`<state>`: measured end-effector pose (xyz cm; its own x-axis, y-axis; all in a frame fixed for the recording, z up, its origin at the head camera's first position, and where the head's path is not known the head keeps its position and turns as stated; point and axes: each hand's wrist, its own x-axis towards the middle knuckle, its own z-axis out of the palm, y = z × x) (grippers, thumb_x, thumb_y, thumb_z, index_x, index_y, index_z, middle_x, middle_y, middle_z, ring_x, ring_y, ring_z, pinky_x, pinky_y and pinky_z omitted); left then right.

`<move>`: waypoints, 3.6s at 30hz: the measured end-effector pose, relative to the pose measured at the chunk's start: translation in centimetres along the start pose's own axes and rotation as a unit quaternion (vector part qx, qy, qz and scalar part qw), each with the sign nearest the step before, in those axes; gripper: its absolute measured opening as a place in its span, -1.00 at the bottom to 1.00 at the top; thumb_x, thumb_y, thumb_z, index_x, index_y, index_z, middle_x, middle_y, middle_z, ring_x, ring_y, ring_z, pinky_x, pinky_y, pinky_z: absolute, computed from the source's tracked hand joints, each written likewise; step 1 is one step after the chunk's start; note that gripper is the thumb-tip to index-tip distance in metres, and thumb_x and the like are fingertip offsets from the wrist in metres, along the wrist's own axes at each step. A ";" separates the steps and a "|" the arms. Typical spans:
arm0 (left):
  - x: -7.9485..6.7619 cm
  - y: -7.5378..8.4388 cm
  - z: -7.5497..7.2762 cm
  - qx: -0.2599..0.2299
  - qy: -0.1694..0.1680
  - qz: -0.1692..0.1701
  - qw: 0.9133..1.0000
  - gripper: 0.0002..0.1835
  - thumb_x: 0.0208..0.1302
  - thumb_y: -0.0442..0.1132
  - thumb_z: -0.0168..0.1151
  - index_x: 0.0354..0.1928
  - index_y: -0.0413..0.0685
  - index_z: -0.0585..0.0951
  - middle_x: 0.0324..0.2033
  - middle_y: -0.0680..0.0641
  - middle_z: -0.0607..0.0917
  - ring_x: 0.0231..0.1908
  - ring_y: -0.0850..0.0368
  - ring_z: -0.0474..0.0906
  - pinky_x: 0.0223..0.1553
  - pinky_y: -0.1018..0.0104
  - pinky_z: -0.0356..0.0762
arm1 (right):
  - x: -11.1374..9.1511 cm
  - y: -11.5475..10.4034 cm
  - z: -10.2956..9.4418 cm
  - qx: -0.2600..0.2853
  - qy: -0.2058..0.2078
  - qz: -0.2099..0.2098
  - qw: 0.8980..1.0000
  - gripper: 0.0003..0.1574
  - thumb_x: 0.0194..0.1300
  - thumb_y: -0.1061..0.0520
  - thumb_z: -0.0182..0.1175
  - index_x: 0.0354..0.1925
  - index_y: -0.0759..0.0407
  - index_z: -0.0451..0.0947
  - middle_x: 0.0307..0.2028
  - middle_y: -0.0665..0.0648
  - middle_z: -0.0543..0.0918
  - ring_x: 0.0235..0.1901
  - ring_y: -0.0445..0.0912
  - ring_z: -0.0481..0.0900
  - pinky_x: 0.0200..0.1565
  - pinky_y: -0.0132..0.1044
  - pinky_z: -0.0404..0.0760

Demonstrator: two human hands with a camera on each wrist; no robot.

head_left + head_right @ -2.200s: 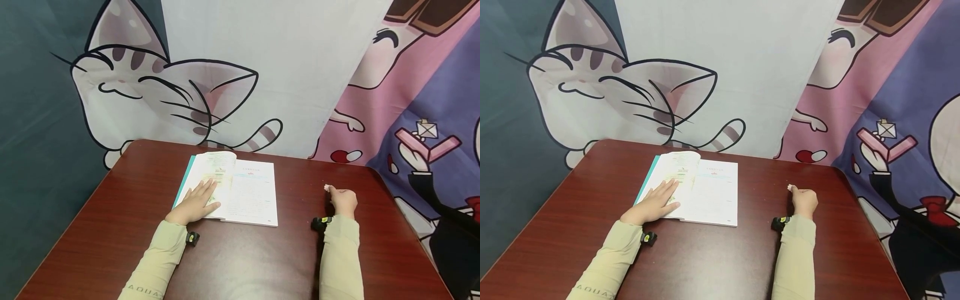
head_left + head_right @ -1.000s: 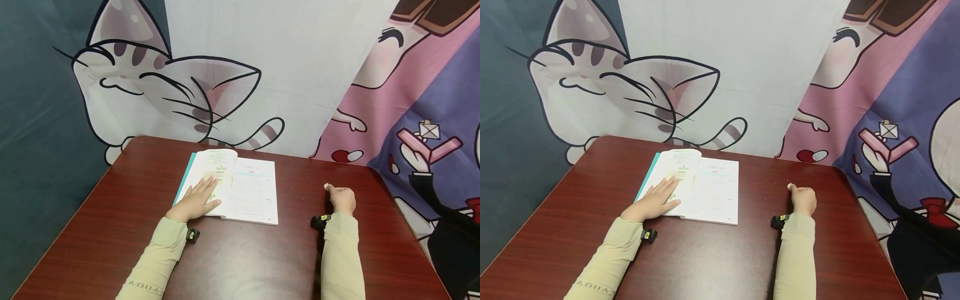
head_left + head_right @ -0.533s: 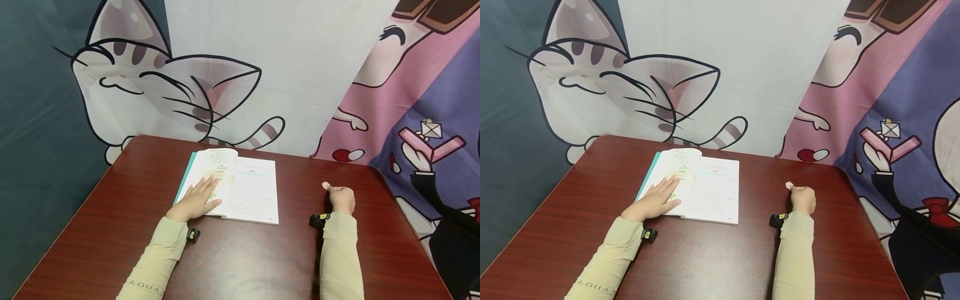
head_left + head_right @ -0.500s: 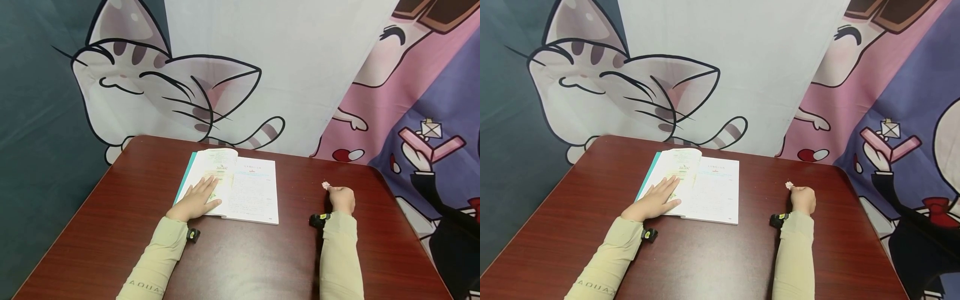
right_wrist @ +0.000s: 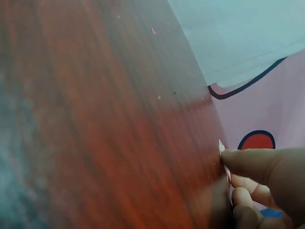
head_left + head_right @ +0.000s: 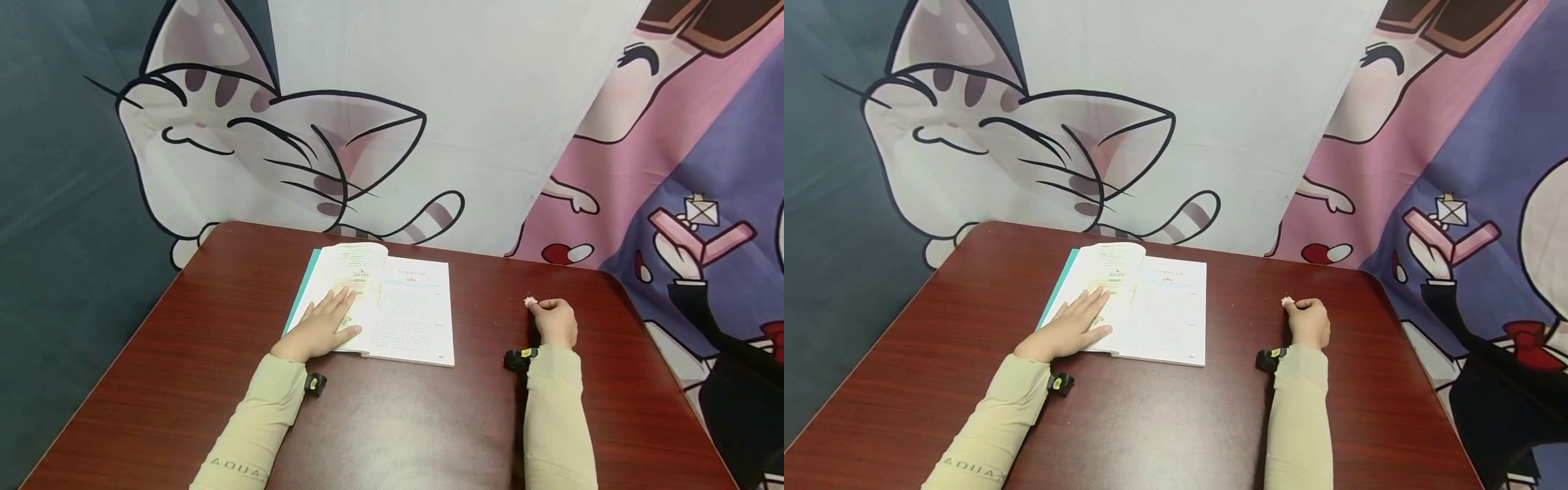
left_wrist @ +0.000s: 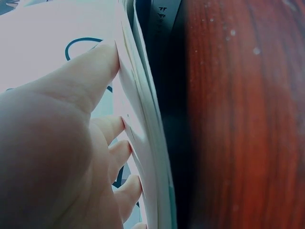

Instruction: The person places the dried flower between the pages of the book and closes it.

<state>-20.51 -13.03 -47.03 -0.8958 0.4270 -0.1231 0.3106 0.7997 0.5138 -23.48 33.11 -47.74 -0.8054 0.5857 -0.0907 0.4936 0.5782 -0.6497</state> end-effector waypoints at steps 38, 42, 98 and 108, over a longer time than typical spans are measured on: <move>-0.1 -0.1 0.2 -0.007 0.001 0.005 1.000 -0.19 0.52 0.11 0.03 0.60 -0.17 0.07 0.59 -0.22 0.01 0.56 -0.30 -0.20 0.44 -0.41 -0.26 | -3.9 -3.6 2.3 0.153 -0.029 -0.051 0.986 -0.67 0.36 0.08 0.30 -0.09 0.35 0.68 -0.13 0.25 0.68 -0.40 -0.16 0.63 -0.38 -0.46 0.49; -0.1 -0.1 0.1 -0.003 0.000 0.003 1.000 -0.19 0.52 0.11 0.04 0.60 -0.16 0.07 0.59 -0.20 0.01 0.56 -0.28 -0.19 0.44 -0.40 -0.24 | -4.7 -4.6 2.3 0.183 -0.063 -0.051 0.980 -0.70 0.38 0.10 0.27 -0.07 0.32 0.67 -0.15 0.20 0.68 -0.39 -0.13 0.68 -0.32 -0.42 0.57; 0.4 -0.4 0.3 0.000 0.002 0.006 1.000 -0.19 0.52 0.13 0.04 0.61 -0.11 0.07 0.59 -0.19 0.01 0.57 -0.27 -0.19 0.44 -0.40 -0.24 | -10.9 -12.2 11.0 0.161 -0.161 -0.130 0.965 -0.81 0.24 0.10 0.45 -0.34 0.17 0.65 -0.50 0.07 0.73 -0.56 -0.13 0.57 -0.52 -0.31 0.41; 0.4 -0.5 0.4 -0.008 0.001 0.007 1.000 -0.17 0.51 0.17 0.02 0.61 -0.09 0.05 0.60 -0.18 0.00 0.57 -0.25 -0.20 0.45 -0.37 -0.27 | -11.1 -12.2 11.4 0.114 -0.126 -0.160 0.972 -0.79 0.20 0.12 0.47 -0.41 0.18 0.65 -0.53 0.06 0.62 -0.54 -0.12 0.46 -0.49 -0.30 0.39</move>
<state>-20.86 -13.07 -47.64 -0.8923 0.4369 -0.1139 0.3177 0.7869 0.5291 -24.25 13.10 -47.41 -0.9747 0.2228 -0.0191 0.1418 0.5499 -0.8231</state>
